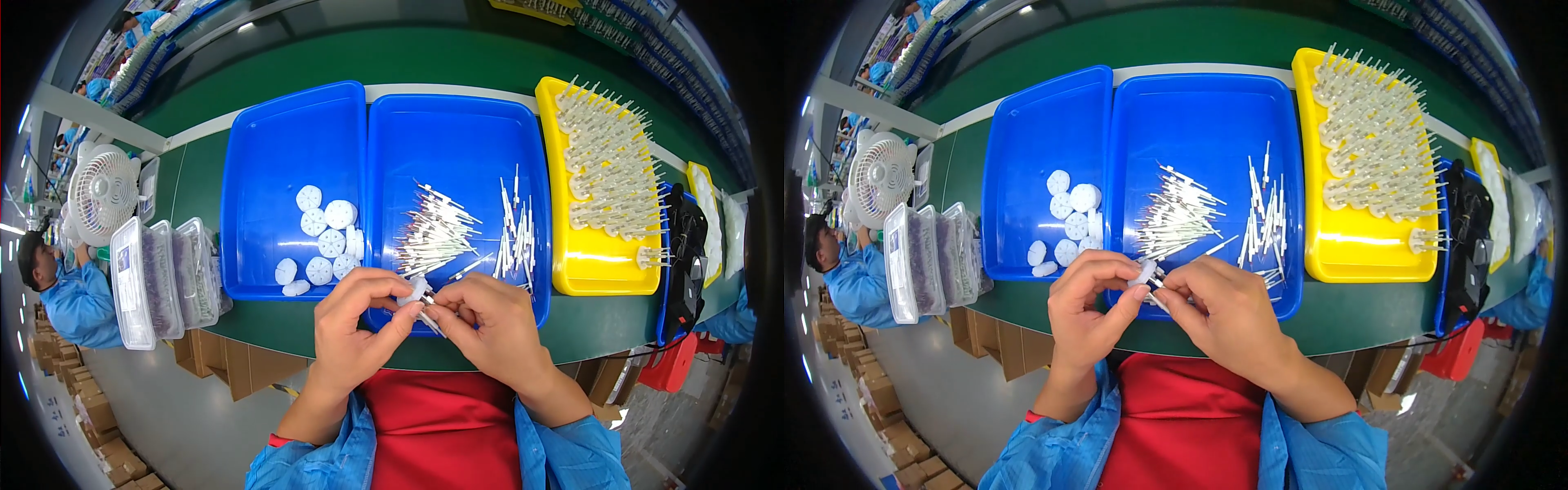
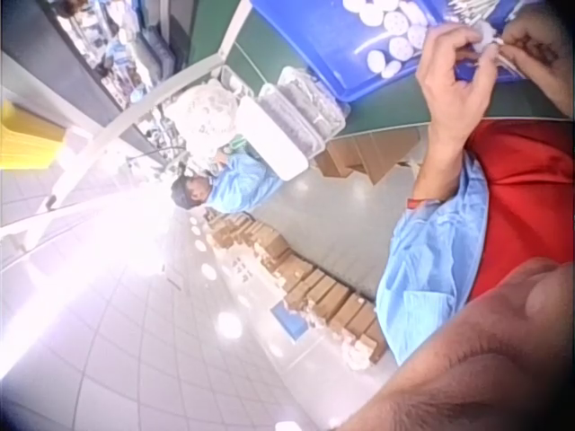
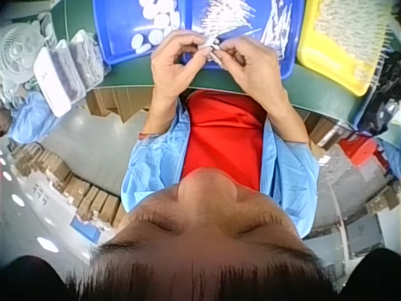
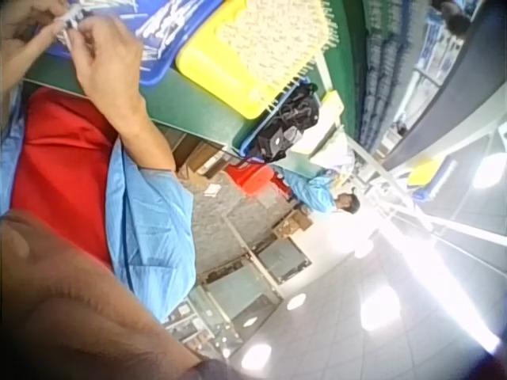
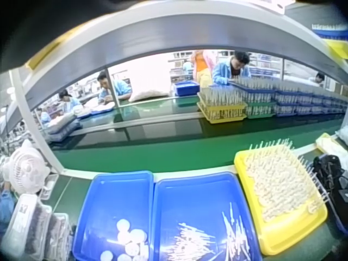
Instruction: The person assembles plastic components by picking up circular plastic bases from a tray and inserting thin tube stems into them by hand.
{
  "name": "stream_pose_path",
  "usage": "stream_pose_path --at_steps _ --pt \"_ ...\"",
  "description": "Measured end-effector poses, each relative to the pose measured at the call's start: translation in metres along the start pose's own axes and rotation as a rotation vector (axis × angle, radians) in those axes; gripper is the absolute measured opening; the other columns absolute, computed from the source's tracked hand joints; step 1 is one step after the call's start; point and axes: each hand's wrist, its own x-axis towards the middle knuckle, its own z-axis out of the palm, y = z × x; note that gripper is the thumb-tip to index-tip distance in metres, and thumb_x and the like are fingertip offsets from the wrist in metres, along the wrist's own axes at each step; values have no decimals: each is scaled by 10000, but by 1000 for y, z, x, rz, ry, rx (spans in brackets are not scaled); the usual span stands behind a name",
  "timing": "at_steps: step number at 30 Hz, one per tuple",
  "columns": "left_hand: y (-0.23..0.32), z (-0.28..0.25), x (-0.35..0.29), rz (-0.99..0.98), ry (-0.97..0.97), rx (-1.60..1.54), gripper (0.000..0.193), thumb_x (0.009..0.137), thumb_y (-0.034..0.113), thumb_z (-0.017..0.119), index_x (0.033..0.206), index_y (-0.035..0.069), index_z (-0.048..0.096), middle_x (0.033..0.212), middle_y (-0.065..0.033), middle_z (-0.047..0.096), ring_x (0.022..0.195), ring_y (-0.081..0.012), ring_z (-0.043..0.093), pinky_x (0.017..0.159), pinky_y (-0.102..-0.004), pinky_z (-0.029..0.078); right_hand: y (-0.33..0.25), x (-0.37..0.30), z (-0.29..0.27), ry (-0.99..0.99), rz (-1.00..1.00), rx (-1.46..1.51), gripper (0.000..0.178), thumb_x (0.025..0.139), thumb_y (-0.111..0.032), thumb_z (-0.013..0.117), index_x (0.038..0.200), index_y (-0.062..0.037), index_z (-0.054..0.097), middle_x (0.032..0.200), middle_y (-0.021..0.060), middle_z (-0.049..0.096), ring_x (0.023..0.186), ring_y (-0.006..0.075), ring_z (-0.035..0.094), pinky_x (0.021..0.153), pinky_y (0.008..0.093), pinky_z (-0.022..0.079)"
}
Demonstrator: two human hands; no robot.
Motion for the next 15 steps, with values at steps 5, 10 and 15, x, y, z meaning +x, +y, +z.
stream_pose_path --at_steps 5,10,15 --pt "2 0 -1 -47 14 -28 221 942 -36 899 1133 -48 789 1123 -136 784 900 -189 817 787 -291 670 -3 -3 3 7 -19 26 141 969 -65 899 1020 -34 772 858 94 713 657 231 693 565 366 515" --pt "4 -2 2 -14 -17 66 205 942 -45 883 1110 -44 766 1099 -130 773 856 -176 801 744 -283 650 1 -5 10 49 -144 -91 154 962 -48 880 1028 -35 741 874 113 686 708 308 711 596 420 537" --pt "9 -1 4 9 -44 140 193 955 -32 873 1109 -33 757 1094 -133 764 831 -178 792 715 -289 641 -1 -1 8 1 -190 -185 150 981 -55 837 1019 -31 693 904 130 648 771 348 702 659 461 556"
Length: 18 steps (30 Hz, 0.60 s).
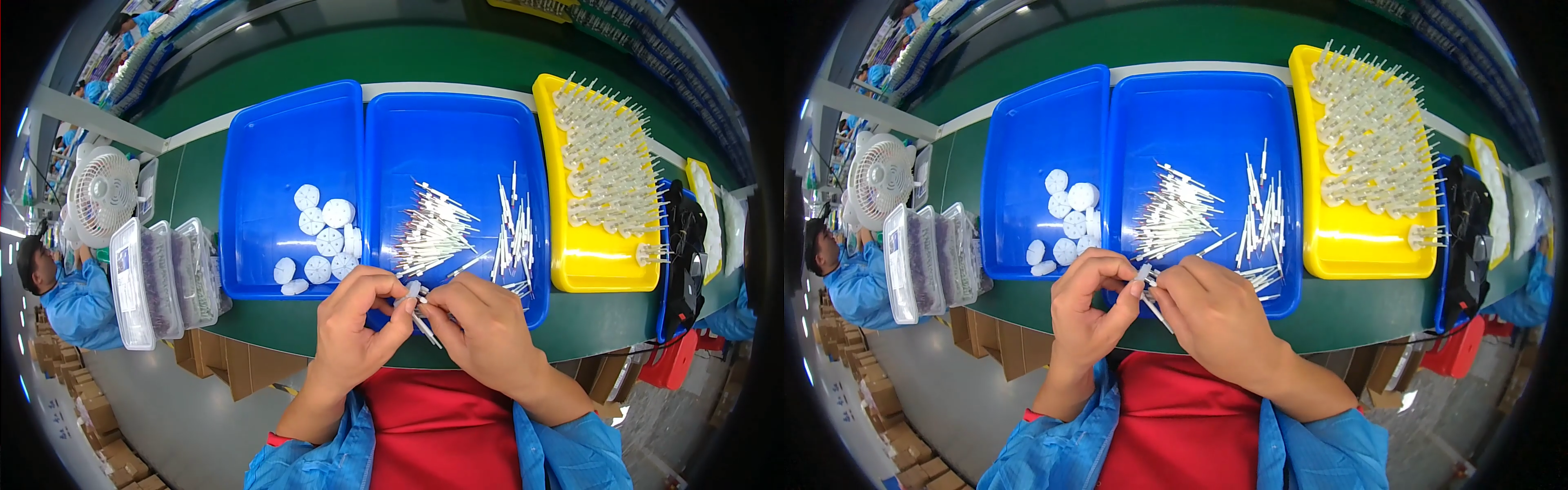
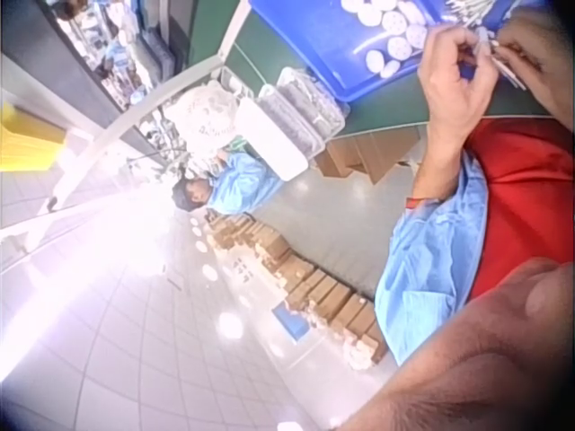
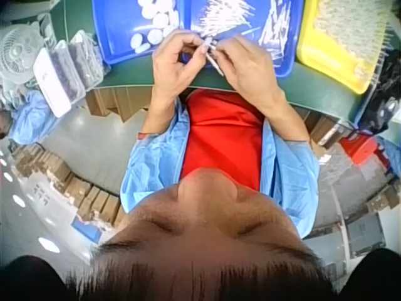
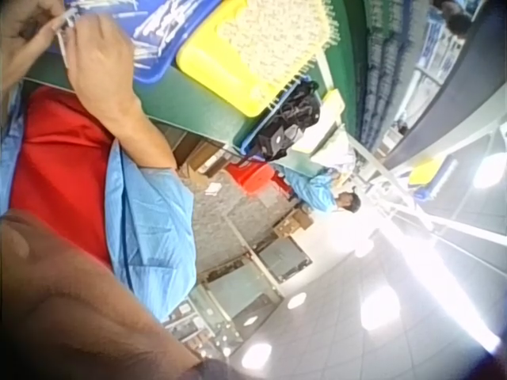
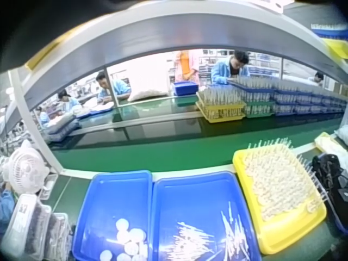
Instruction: The person assembles plastic components by picking up circular plastic bases from a tray and inserting thin tube stems into them by hand.
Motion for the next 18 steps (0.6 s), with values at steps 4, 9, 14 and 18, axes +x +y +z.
stream_pose_path --at_steps 4,9,14,18 --pt "-4 -1 0 4 -11 -2 200 948 -28 876 1107 -26 754 1086 -136 761 825 -187 785 708 -300 634 1 2 -2 -24 -9 -27 146 986 -57 833 1018 -28 693 911 133 648 782 352 705 666 458 560" --pt "-7 -5 4 116 -32 17 229 918 -31 885 1104 -17 752 1088 -134 761 836 -206 769 713 -318 617 2 2 -3 6 -42 -7 143 988 -51 835 1042 -27 705 924 126 654 779 332 707 665 444 565" --pt "-7 -7 5 166 -25 -28 280 879 -47 892 1116 -5 749 1117 -148 771 966 -246 783 807 -335 624 2 -1 -2 37 -41 30 162 963 -45 869 1060 -24 741 921 118 693 785 315 730 660 423 577" --pt "-4 4 -2 137 111 -142 341 842 -50 903 1146 5 758 1172 -163 774 1089 -294 796 901 -355 635 4 -3 1 96 -52 66 199 938 -36 898 1095 -16 777 947 123 754 807 313 770 678 400 611"
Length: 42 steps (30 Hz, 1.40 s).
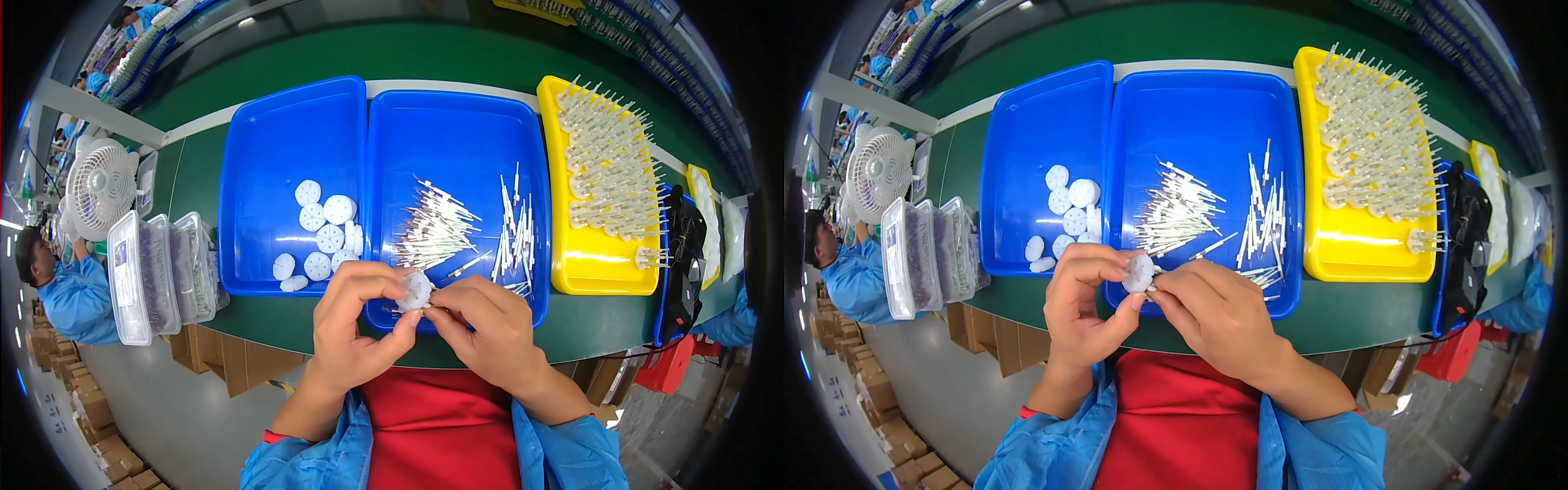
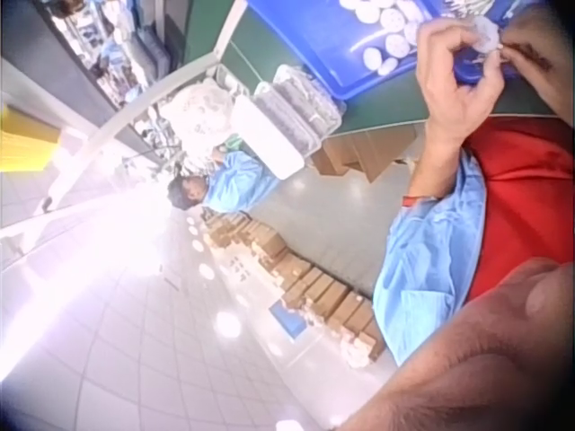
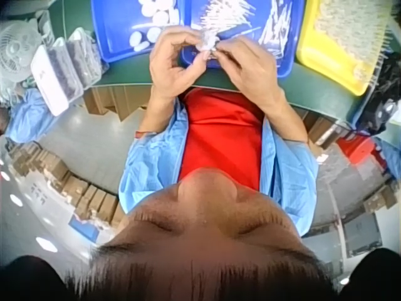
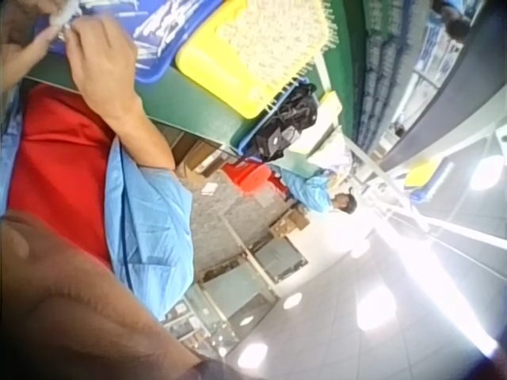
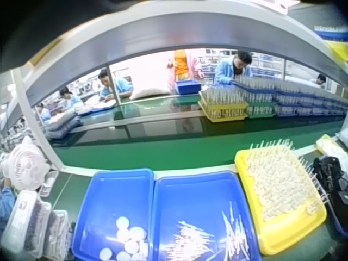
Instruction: The person assembles plastic components by picking up circular plastic bases from a tray and inserting thin tube stems into them by hand.
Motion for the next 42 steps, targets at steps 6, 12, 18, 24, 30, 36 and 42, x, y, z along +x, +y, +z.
stream_pose_path --at_steps 6,12,18,24,30,36,42 --pt "-1 -4 0 61 -61 82 371 843 -49 898 1198 0 805 1223 -176 759 1078 -300 811 887 -361 665 0 -2 1 11 -21 -3 211 942 -18 890 1123 -11 783 965 124 763 808 306 777 678 395 618" --pt "0 -6 4 160 -92 145 415 853 -55 886 1262 -5 829 1289 -179 731 1038 -274 817 860 -341 693 -1 -1 2 24 -61 -15 217 936 -11 892 1122 -6 781 956 118 753 800 295 773 668 391 613" --pt "9 -5 9 124 -89 177 392 856 -62 883 1241 1 846 1303 -183 729 1064 -291 812 876 -355 695 -2 -1 1 12 -63 -31 216 933 -8 894 1117 -6 780 952 118 750 796 291 770 665 384 611" --pt "0 -5 0 154 -30 149 392 847 -47 922 1228 -5 839 1255 -179 764 1078 -302 799 899 -373 672 -2 -2 0 13 -53 -3 226 928 -10 903 1118 -4 781 946 124 751 788 297 770 663 381 612" --pt "1 -3 4 143 -36 235 295 854 -24 954 1116 -1 821 1080 -149 803 971 -315 767 871 -404 618 -4 -3 -13 2 46 68 258 928 -21 906 1159 -17 792 990 125 745 797 294 759 670 379 603" --pt "7 7 -8 -144 11 -33 287 923 -36 916 1168 -14 768 1063 -156 811 897 -230 763 770 -317 594 7 -1 -25 -65 -65 -65 371 921 -23 862 1283 -90 814 1042 93 719 867 290 745 731 395 595" --pt "5 -3 5 -70 -95 104 423 851 35 952 1230 -12 769 1192 -179 803 1000 -270 765 843 -350 607 24 -19 -55 -18 -17 -317 425 842 -96 928 1246 -122 798 990 53 758 878 290 759 760 421 600"
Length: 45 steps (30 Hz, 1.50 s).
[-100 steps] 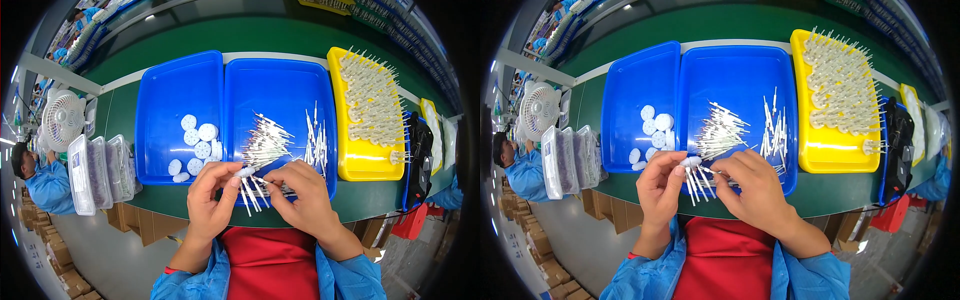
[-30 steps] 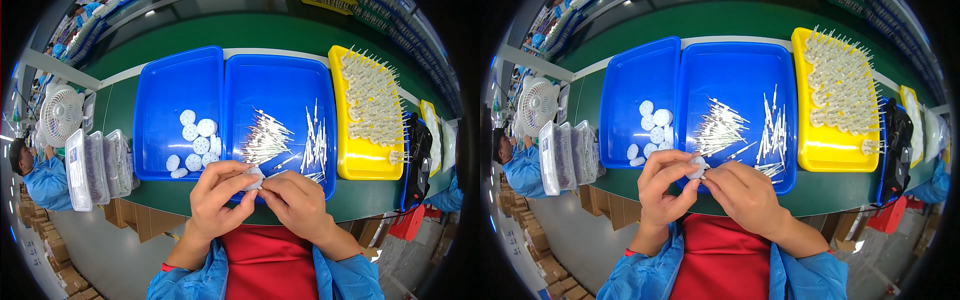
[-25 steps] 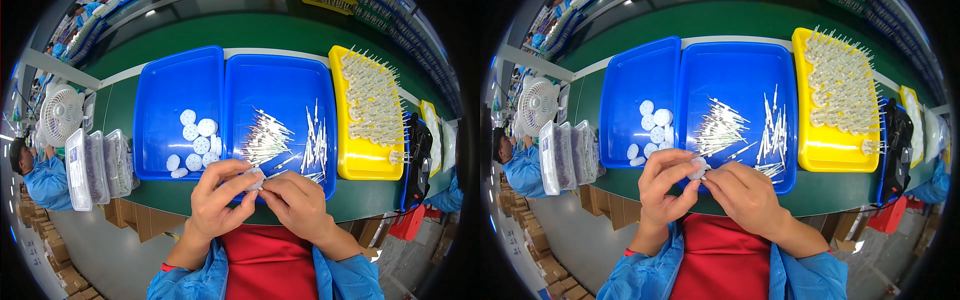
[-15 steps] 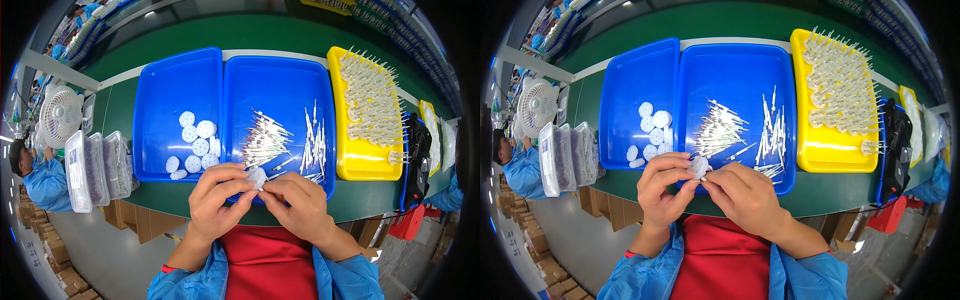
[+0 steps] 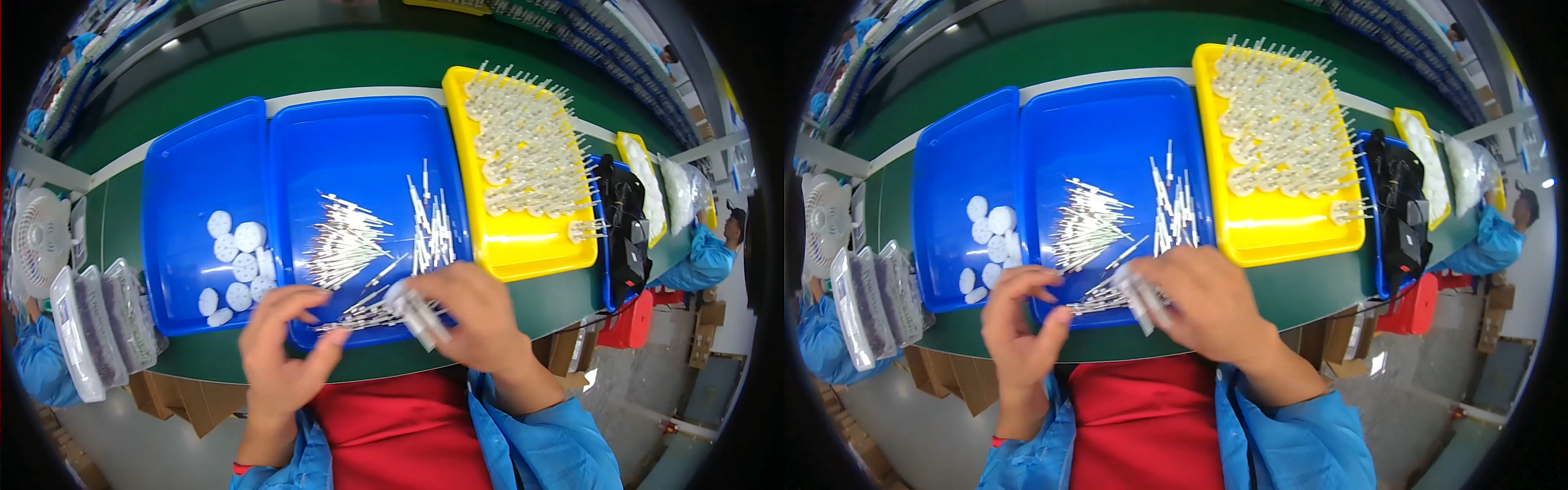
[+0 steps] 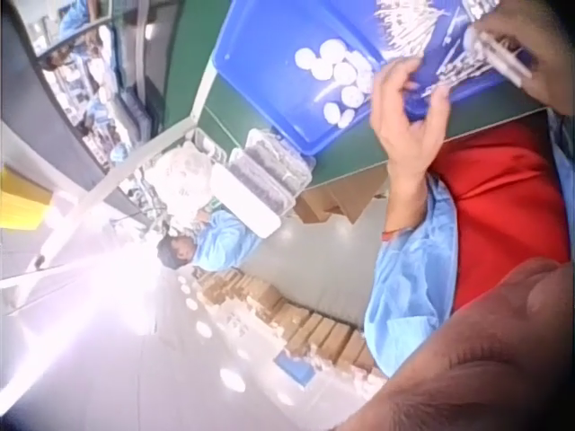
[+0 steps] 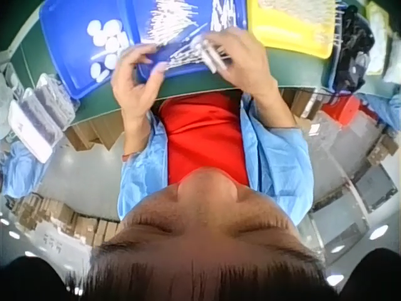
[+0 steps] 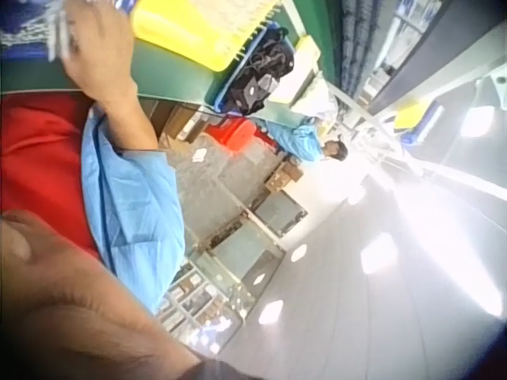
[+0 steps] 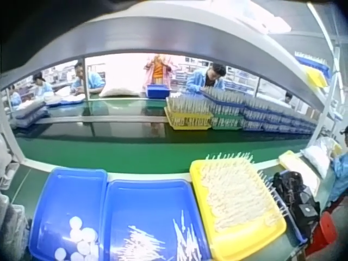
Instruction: The person assembles plastic components by picking up circular plastic bases from a tray and inserting thin tube stems into them by hand.
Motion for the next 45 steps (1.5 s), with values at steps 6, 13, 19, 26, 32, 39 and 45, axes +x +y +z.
stream_pose_path --at_steps 6,13,19,26,32,39,45 --pt "-23 -46 6 -64 268 668 518 887 92 920 1374 32 753 1456 -178 698 1375 -383 633 1152 -484 488 58 -44 -81 375 630 -219 361 972 8 846 1323 -6 762 1012 98 774 744 132 672 671 278 539" --pt "-37 -49 14 -145 116 583 279 919 68 884 1186 79 803 1175 -133 739 1040 -339 712 948 -452 516 42 -43 -96 600 605 -222 488 992 65 806 1463 -16 706 893 20 631 711 89 545 640 244 443" --pt "-35 -52 9 -199 130 598 331 905 34 878 1224 73 799 1086 -104 737 1029 -287 719 959 -430 521 6 1 -22 -62 76 64 280 916 -19 880 1185 -50 805 1032 122 755 942 348 732 854 440 606" --pt "-34 -50 12 -131 178 499 537 900 -92 841 1407 47 736 1320 -162 698 1008 -267 754 909 -390 607 -10 27 23 -174 21 -195 294 981 -74 660 1253 -44 767 1176 104 684 1143 318 647 974 438 527" --pt "-36 -51 20 -113 196 417 550 907 -129 817 1419 60 749 1378 -159 705 990 -208 755 877 -350 609 -2 25 24 -252 70 -250 171 957 -60 678 1122 -44 721 1112 126 658 1101 330 641 957 449 527" --pt "-21 -34 13 -249 256 -200 410 1023 -116 789 1419 -58 698 1231 -123 762 1136 -184 763 947 -303 623 -20 28 28 -150 131 174 141 1000 -26 776 1106 -23 683 1073 158 688 1020 375 677 905 471 550" --pt "-1 -12 0 -350 87 -410 371 1071 -112 727 1433 -84 654 1327 -161 691 1125 -249 831 896 -317 720 -36 37 37 -97 139 457 192 1000 -3 817 1147 -25 695 1032 154 739 882 366 742 741 440 587"
